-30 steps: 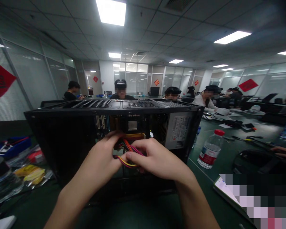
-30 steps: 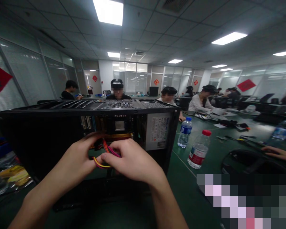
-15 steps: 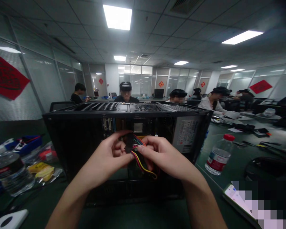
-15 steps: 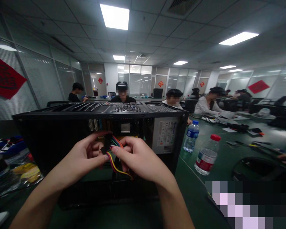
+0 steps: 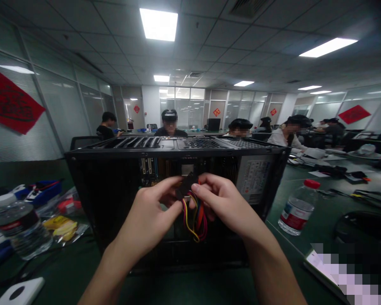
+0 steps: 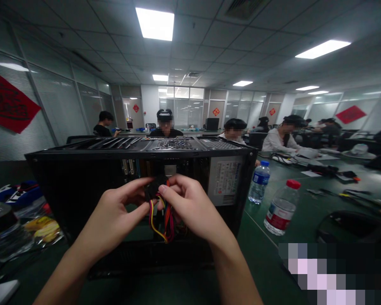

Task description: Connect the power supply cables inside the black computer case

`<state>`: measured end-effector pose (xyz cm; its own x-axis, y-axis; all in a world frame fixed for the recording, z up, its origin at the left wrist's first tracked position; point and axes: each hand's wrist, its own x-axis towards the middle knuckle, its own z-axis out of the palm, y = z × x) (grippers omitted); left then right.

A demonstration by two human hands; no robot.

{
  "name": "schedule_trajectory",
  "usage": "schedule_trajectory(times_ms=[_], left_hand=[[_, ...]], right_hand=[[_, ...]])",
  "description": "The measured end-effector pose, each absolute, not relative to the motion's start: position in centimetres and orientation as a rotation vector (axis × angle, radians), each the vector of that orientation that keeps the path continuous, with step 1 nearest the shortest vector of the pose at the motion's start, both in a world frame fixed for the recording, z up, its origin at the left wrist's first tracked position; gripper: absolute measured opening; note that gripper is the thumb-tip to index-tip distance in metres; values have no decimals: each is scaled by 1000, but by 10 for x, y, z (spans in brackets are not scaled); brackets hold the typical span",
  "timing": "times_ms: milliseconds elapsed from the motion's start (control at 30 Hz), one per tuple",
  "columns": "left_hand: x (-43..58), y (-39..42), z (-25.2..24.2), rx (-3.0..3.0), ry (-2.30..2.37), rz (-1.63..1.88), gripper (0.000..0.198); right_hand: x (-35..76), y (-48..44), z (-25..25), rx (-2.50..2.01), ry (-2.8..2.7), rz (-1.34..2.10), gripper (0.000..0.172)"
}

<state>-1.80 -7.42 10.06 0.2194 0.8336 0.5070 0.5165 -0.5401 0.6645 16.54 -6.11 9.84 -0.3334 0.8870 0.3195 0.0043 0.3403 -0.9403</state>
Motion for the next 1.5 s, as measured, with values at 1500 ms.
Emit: schedule_trajectory(times_ms=[1500], left_hand=[[-9, -70, 95, 2083, 1491, 1381, 46]], right_hand=[[132, -49, 80, -821, -1680, 562, 39]])
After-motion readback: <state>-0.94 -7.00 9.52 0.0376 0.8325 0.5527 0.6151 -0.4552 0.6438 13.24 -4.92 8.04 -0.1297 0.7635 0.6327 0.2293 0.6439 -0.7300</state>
